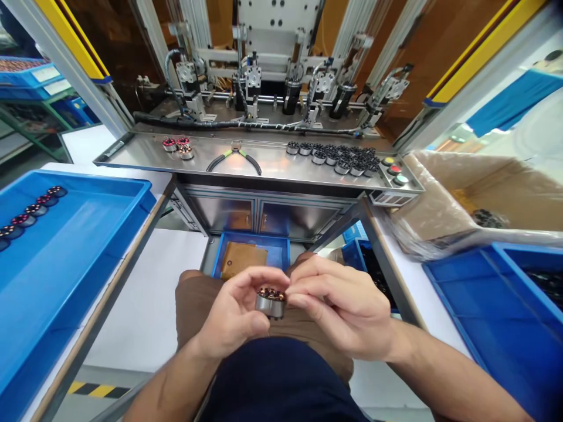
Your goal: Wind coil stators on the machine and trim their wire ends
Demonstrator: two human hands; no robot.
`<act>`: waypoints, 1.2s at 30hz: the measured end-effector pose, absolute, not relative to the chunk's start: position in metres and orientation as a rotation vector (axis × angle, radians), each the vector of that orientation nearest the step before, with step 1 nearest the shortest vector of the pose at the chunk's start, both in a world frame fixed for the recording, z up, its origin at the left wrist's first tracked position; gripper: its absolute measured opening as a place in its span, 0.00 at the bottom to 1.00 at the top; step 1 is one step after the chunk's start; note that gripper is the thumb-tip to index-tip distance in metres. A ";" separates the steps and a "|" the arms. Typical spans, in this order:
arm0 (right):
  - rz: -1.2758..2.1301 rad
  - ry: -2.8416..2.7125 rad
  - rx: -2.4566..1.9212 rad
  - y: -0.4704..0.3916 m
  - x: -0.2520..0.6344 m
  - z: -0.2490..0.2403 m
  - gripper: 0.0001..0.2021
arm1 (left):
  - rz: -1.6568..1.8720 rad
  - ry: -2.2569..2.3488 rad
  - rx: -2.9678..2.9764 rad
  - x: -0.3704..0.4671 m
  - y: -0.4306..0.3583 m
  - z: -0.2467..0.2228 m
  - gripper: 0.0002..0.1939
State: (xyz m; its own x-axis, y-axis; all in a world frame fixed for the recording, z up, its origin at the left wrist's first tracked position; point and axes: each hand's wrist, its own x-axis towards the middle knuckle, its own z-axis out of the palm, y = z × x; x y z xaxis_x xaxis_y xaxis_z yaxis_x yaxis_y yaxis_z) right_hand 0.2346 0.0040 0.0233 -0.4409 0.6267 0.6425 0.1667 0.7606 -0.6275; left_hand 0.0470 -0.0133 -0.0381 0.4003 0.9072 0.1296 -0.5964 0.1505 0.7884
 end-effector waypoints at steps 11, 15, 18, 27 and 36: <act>1.149 -1.469 -0.928 -0.018 0.214 0.010 0.12 | 1.397 0.506 1.022 0.045 -0.007 -0.048 0.18; 1.649 -1.104 -0.856 -0.025 0.201 -0.011 0.13 | 1.385 0.495 0.993 0.043 -0.004 -0.049 0.19; 1.818 -0.925 -0.740 -0.024 0.199 -0.022 0.13 | 1.375 0.506 0.976 0.041 -0.003 -0.046 0.18; 2.140 -0.667 -0.432 -0.016 0.198 -0.031 0.20 | 1.278 0.486 1.305 0.035 0.003 -0.044 0.21; 0.766 -1.662 -0.670 -0.009 0.219 -0.031 0.25 | 1.071 0.955 1.416 0.021 -0.014 -0.031 0.28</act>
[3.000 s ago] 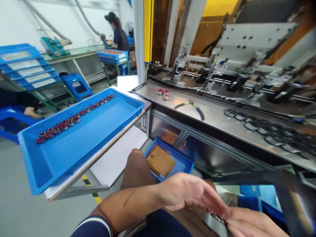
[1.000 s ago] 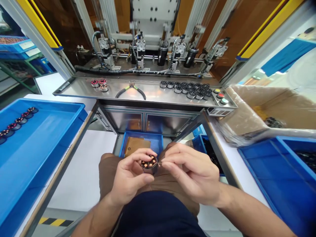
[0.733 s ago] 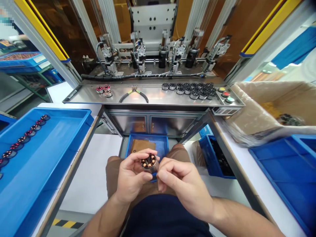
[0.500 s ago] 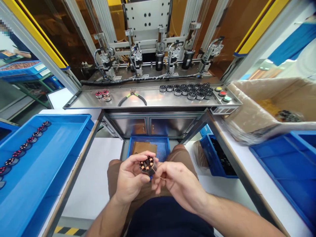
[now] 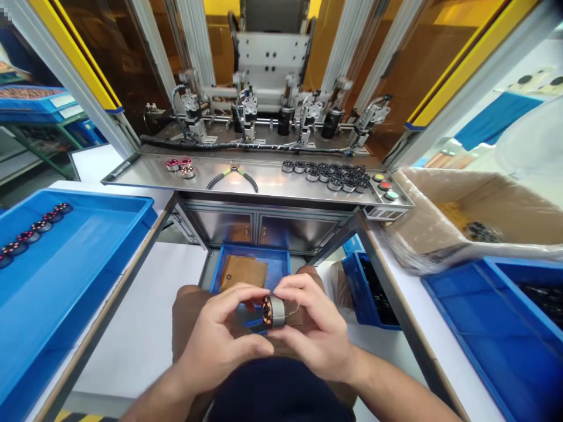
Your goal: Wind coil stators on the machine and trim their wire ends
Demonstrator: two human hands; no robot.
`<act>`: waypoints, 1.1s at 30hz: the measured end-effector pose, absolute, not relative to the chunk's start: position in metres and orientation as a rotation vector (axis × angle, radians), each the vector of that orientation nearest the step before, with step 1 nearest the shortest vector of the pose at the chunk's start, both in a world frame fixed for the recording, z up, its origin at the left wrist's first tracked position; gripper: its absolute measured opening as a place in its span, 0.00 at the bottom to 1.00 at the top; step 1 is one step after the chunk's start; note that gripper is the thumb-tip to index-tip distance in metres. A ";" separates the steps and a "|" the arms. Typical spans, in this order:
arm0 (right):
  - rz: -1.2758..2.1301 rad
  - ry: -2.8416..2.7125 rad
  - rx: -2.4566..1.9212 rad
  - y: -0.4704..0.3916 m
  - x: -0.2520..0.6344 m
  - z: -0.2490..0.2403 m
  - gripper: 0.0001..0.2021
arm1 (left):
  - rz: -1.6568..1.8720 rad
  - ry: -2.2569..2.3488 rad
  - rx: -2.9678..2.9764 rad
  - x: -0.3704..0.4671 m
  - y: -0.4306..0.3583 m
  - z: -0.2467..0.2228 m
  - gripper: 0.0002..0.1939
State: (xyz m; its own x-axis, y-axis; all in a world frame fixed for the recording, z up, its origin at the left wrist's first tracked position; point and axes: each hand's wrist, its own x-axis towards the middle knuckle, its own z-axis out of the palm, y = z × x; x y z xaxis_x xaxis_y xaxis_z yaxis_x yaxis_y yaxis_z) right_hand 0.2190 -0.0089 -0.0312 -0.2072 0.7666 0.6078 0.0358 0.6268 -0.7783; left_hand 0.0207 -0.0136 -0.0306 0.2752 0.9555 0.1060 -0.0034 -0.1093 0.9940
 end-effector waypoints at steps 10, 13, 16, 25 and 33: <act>0.686 -1.778 -0.596 -0.009 0.230 -0.021 0.15 | 1.123 0.953 1.443 0.027 -0.016 -0.030 0.24; 0.744 -1.698 -0.644 -0.011 0.231 -0.020 0.09 | 1.150 0.861 1.381 0.027 -0.018 -0.030 0.24; 0.865 -1.593 -0.737 -0.013 0.230 -0.019 0.08 | 1.159 0.767 1.260 0.030 -0.018 -0.030 0.22; 0.917 -1.603 -0.664 -0.014 0.227 -0.022 0.08 | 1.131 0.787 1.183 0.034 -0.016 -0.032 0.22; 1.011 -1.501 -0.815 -0.019 0.229 -0.024 0.04 | 1.196 0.752 1.231 0.038 -0.018 -0.036 0.22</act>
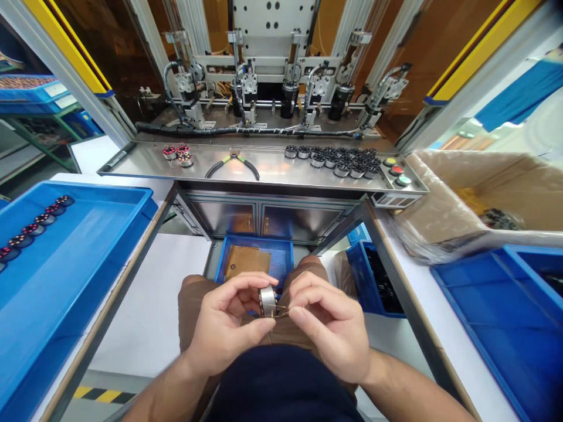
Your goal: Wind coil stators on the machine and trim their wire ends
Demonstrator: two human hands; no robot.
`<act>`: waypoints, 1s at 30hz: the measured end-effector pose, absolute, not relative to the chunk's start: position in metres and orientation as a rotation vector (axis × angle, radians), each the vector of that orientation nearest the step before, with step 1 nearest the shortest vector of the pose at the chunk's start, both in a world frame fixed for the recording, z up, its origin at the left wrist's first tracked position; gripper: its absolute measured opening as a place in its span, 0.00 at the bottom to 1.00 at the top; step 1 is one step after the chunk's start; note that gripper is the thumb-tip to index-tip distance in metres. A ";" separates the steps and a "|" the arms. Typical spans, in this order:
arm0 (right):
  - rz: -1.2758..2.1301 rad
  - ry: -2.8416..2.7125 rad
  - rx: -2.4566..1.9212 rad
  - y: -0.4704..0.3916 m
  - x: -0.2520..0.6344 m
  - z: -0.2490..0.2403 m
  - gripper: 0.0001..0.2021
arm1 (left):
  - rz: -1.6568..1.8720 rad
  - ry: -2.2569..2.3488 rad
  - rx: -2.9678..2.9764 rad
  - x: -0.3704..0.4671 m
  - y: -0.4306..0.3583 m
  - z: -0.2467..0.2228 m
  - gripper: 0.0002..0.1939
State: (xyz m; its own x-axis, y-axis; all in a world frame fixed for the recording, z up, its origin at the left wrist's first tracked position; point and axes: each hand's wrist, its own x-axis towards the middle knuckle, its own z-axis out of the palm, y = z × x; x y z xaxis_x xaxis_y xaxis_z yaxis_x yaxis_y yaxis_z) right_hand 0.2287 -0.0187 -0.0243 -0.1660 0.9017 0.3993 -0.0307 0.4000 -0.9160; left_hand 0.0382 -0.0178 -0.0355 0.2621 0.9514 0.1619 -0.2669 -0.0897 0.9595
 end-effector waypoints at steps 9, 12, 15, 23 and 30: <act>0.959 -1.871 -0.892 0.000 0.262 0.002 0.09 | 1.252 0.971 2.227 0.027 -0.012 -0.019 0.26; 0.878 -2.155 -0.791 0.003 0.251 0.024 0.03 | 1.191 0.909 2.310 0.025 -0.013 -0.015 0.27; 0.545 -2.419 -0.637 0.009 0.246 0.037 0.09 | 1.148 0.832 2.241 0.021 -0.017 -0.014 0.30; 0.157 -2.614 -0.480 0.025 0.261 0.052 0.07 | 1.148 0.816 2.072 0.008 -0.024 -0.019 0.27; 0.203 -2.670 -0.384 0.010 0.219 0.049 0.09 | 1.215 0.897 2.060 0.001 -0.023 -0.016 0.27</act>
State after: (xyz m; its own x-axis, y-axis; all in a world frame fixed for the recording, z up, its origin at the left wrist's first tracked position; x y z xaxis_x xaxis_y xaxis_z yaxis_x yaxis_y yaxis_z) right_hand 0.2192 0.0096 0.0492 -0.8677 0.2988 0.3972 0.2354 0.9509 -0.2012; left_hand 0.0007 -0.0228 -0.0156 0.3594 0.7824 0.5085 0.2551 -0.6066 0.7530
